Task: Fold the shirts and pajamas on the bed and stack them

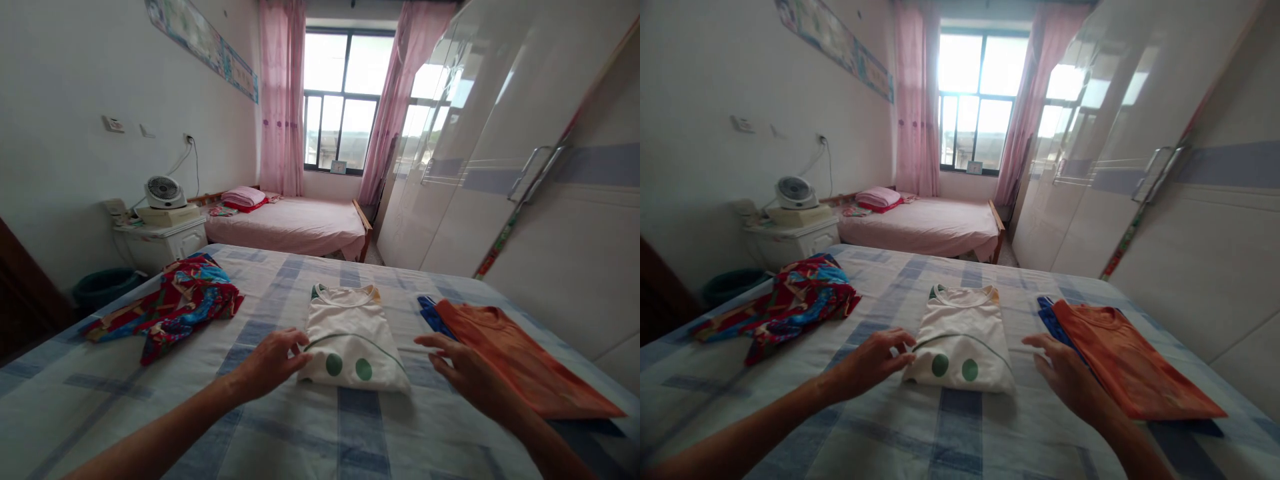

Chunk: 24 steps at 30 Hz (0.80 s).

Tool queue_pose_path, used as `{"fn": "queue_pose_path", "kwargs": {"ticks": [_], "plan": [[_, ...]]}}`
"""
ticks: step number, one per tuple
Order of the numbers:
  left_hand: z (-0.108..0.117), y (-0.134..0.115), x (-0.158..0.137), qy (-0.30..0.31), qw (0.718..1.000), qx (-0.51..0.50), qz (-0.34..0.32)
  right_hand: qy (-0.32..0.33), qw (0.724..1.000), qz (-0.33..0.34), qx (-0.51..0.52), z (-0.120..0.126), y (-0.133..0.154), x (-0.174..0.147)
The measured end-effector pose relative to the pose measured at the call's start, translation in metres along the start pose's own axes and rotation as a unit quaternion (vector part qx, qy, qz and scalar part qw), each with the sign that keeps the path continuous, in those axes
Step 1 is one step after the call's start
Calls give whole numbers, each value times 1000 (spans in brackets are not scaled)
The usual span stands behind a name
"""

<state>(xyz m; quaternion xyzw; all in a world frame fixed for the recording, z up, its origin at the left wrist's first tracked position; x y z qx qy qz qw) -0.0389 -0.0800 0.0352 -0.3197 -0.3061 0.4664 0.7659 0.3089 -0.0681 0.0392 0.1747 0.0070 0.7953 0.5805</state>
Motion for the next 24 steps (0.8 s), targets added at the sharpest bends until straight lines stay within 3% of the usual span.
{"fn": "queue_pose_path", "kwargs": {"ticks": [2, 7, 11, 16, 21, 24], "plan": [[-2, 8, 7, -32, 999, 8, 30, -22, 999, -29, 10, -5, 4, 12], [-15, 20, 29, -49, 991, 85, 93, -80, 996, -20, 21, -36, 35, 49], [-26, 29, 24, -55, 989, 78, 112, -56, 997, -43, -29, -74, 44, 49], [-28, 33, 22, -67, 991, -70, 89, -26, 997, -45, -50, -88, 39, 41], [-31, 34, 23, -136, 960, -239, 61, -28, 997, -37, -64, -87, 38, 41], [-38, 36, 20, -73, 931, -343, 102, -19, 997, -31, -64, -87, 38, 40]]}}
Point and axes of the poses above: each hand's wrist, its own x-axis towards the middle knuckle, its own z-axis out of the back of the hand, y = z × x, the point moved 2 cm from there along x, towards the middle knuckle, and after that the axes turned 15 degrees about -x, right-handed, at the moved point
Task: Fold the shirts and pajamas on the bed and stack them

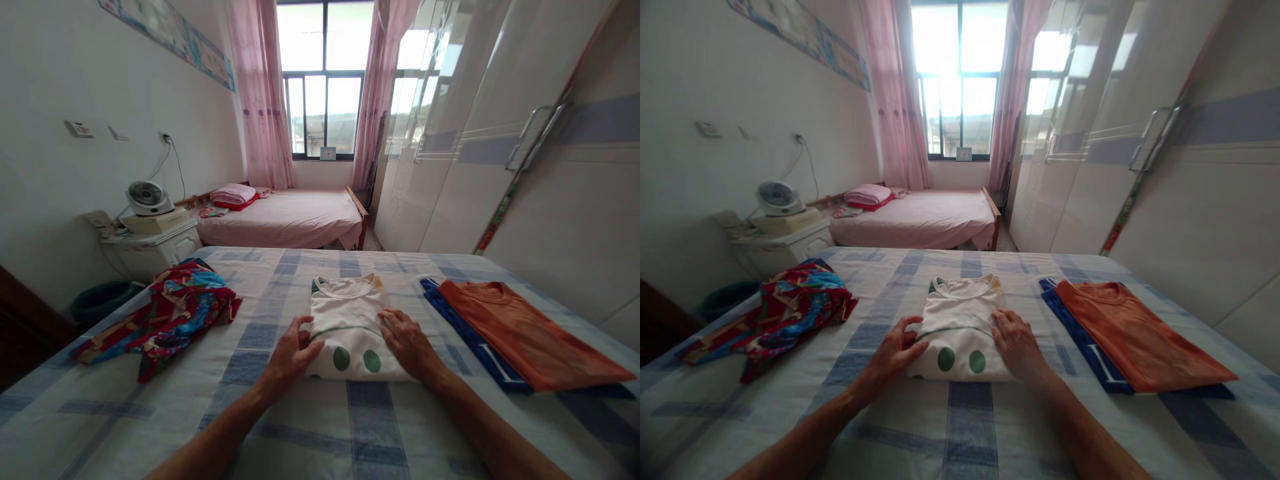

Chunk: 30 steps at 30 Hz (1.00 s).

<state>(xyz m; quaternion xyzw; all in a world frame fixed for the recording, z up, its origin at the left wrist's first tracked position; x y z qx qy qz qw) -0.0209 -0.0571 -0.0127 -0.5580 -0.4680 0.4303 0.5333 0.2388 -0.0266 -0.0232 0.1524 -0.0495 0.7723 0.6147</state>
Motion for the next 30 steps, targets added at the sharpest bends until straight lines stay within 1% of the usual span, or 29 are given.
{"fn": "queue_pose_path", "kwargs": {"ticks": [2, 5, 8, 10, 13, 16, 19, 22, 25, 27, 30], "plan": [[-2, 4, -2, 37, 998, -28, 30, 2, 1000, 3, 0, 3, 0, 2], [-2, 8, -3, 44, 999, -15, 22, -9, 1000, 10, 10, 15, 7, 18], [0, 10, -2, 47, 999, -6, 5, -20, 998, 42, 45, 26, 28, 48], [0, 12, -2, 62, 998, -27, 2, -6, 996, 59, 72, 26, 47, 72], [0, 13, -2, 82, 996, -39, -1, 38, 993, 60, 95, 12, 73, 109], [0, 12, -3, 75, 997, 10, -16, 70, 992, 45, 97, -11, 89, 139], [1, 11, -2, 54, 996, 70, -19, 81, 993, 20, 88, -31, 96, 162], [1, 7, -3, 40, 993, 111, -9, 90, 992, 20, 90, -41, 99, 176], [0, 1, -4, 38, 991, 131, -4, 99, 989, 36, 104, -44, 100, 183], [0, -2, -5, 44, 989, 142, 3, 89, 989, 34, 115, -45, 101, 186], [0, -2, -5, 56, 987, 149, 23, 58, 991, 7, 120, -51, 104, 189]]}}
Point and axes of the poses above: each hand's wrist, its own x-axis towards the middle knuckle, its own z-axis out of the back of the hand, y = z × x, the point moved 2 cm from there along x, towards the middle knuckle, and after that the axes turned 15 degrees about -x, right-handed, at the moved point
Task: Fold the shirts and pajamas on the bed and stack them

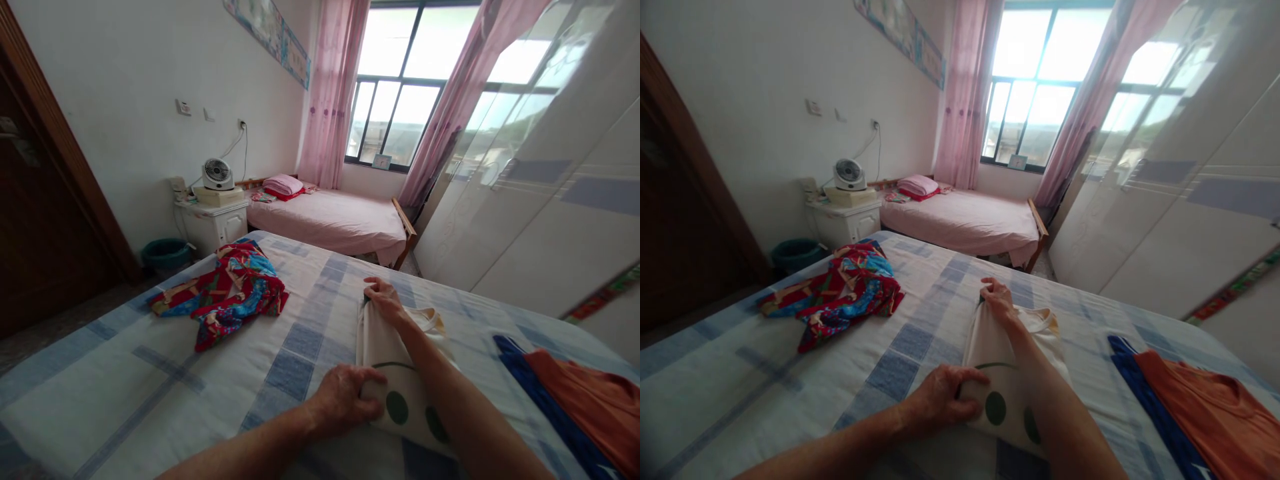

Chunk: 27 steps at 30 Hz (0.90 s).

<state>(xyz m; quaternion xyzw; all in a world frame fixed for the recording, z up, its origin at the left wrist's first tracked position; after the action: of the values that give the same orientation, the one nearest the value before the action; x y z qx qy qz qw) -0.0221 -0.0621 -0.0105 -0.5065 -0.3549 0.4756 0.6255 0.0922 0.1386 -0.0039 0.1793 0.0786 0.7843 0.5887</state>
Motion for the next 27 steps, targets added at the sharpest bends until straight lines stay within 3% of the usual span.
{"fn": "queue_pose_path", "kwargs": {"ticks": [6, 11, 13, 16, 19, 23, 27], "plan": [[0, 5, 2, -2, 1000, -12, -9, -20, 1000, -8, -3, 0, 4, 0], [1, -2, 0, -146, 973, 94, -154, -72, 997, 22, -15, 32, 9, -54], [-4, -3, -3, -109, 958, 161, -209, -59, 994, 74, -46, 35, 6, -89], [-12, 2, -7, 24, 943, 247, -220, -3, 983, 118, -142, 30, -20, -130], [-16, 11, -11, 106, 919, 321, -204, 39, 977, 39, -208, 29, -68, -145], [-13, 8, -11, 96, 898, 373, -213, -2, 979, -70, -192, 47, -109, -151], [-12, -4, -11, 91, 875, 380, -286, -106, 986, -92, -86, 75, -88, -182]]}}
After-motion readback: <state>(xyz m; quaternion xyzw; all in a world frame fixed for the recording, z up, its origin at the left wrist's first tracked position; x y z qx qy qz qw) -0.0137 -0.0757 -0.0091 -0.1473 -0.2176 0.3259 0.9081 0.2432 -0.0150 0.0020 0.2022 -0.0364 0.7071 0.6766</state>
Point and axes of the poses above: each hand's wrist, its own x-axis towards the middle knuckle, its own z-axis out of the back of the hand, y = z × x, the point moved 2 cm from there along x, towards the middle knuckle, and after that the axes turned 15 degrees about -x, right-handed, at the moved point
